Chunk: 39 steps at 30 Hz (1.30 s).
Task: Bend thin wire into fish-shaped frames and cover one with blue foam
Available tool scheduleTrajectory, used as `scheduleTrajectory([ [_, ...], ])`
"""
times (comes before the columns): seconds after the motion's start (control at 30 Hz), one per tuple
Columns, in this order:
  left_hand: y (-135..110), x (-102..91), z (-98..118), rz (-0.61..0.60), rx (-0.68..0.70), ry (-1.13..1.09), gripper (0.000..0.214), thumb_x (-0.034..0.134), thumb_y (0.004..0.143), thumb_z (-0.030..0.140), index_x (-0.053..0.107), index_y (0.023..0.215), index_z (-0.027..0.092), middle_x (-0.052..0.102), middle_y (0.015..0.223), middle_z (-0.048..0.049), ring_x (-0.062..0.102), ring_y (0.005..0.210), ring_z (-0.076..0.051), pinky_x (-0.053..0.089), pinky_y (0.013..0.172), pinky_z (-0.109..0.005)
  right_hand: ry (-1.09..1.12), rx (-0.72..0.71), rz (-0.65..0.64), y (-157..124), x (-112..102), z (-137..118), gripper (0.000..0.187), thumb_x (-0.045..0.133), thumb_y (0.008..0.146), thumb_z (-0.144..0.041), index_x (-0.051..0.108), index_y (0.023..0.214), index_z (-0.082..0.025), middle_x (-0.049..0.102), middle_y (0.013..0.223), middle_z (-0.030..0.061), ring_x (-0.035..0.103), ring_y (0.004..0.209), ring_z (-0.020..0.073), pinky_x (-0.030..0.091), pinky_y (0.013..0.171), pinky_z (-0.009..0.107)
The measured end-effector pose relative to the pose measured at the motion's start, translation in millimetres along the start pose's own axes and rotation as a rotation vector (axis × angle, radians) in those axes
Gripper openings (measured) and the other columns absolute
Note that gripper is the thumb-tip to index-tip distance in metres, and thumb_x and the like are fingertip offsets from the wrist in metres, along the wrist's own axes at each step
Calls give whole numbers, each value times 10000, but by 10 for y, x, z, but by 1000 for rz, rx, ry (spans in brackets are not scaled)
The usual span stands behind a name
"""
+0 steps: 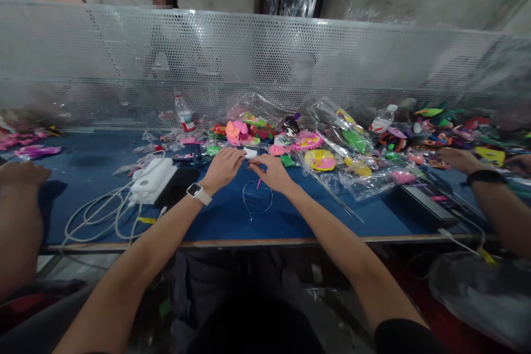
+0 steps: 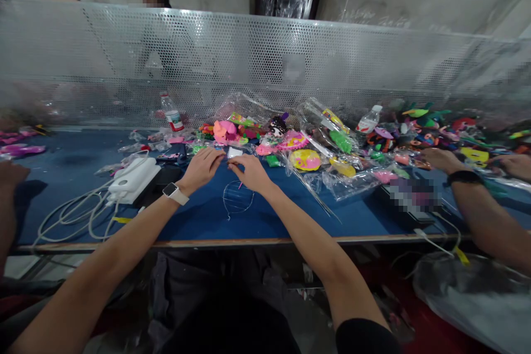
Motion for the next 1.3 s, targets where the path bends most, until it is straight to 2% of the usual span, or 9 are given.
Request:
scheduleTrajectory([
  [0.63, -8, -39, -84, 36, -38, -12, 354, 385, 1172, 368, 691, 1166, 190, 756, 1010, -109, 705, 968, -265, 538, 895, -420, 61, 77, -15, 21, -82, 145, 159, 698, 1039, -257, 855, 1035, -232, 852, 1014, 64, 794, 920, 234, 621, 862, 373],
  [0.8, -21, -26, -153, 21, -68, 1, 345, 390, 1171, 372, 686, 1156, 194, 757, 1017, -106, 702, 966, -261, 528, 892, -413, 322, 139, -150, 18, -292, 70, 297, 692, 1048, -475, 850, 1067, -225, 830, 892, 58, 767, 770, 205, 612, 717, 335],
  [0.9, -25, -12, -152, 19, -63, -1, 352, 388, 1170, 369, 689, 1151, 189, 755, 1010, -108, 694, 954, -263, 522, 880, -413, 589, -37, -316, -79, -468, -99, 473, 653, 1034, -674, 826, 938, -244, 769, 753, 53, 709, 683, 183, 581, 667, 330],
  [1.0, -29, 19, -126, -3, -56, 7, 367, 373, 1172, 361, 694, 1160, 184, 756, 1026, -118, 684, 961, -271, 518, 893, -421, 1021, -327, -506, -251, -707, -327, 702, 617, 876, -936, 776, 756, -263, 614, 510, 21, 639, 543, 167, 543, 611, 311],
  [1.07, -32, 57, -116, -40, -61, 22, 362, 372, 1170, 349, 695, 1165, 183, 755, 1034, -119, 680, 962, -272, 514, 902, -422, 1224, -358, -541, -276, -809, -348, 665, 687, 827, -932, 819, 838, -281, 654, 548, 26, 666, 565, 177, 557, 632, 315],
  [1.1, -34, 76, -113, -60, -65, 27, 354, 378, 1169, 341, 694, 1163, 183, 753, 1029, -117, 679, 960, -271, 513, 902, -419, 1245, -282, -512, -240, -791, -298, 608, 720, 848, -884, 843, 927, -293, 710, 622, 38, 699, 613, 189, 574, 661, 327],
  [1.17, -37, 98, -116, -85, -77, 32, 335, 391, 1164, 324, 695, 1152, 183, 750, 1013, -111, 682, 960, -267, 511, 906, -411, 1092, -13, -408, -151, -635, -94, 480, 745, 933, -743, 853, 1097, -305, 799, 817, 62, 756, 749, 216, 608, 739, 359],
  [1.23, -37, 103, -117, -94, -87, 32, 327, 398, 1162, 315, 696, 1148, 180, 752, 1015, -112, 686, 975, -269, 512, 919, -410, 736, 229, -356, -134, -412, 146, 393, 758, 980, -614, 852, 1129, -262, 827, 940, 80, 777, 863, 233, 617, 815, 374],
  [1.3, -37, 103, -119, -95, -93, 34, 329, 397, 1162, 308, 698, 1151, 176, 756, 1030, -118, 690, 993, -273, 512, 937, -415, 331, 288, -301, -118, -255, 316, 274, 769, 994, -472, 855, 1056, -219, 834, 992, 88, 772, 896, 243, 611, 869, 393],
])
Point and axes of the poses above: each hand's wrist, its own y-axis towards the middle knuckle, its own x-axis out of the palm, z = x × y, the point moved 9 cm from there along y, towards the middle knuckle
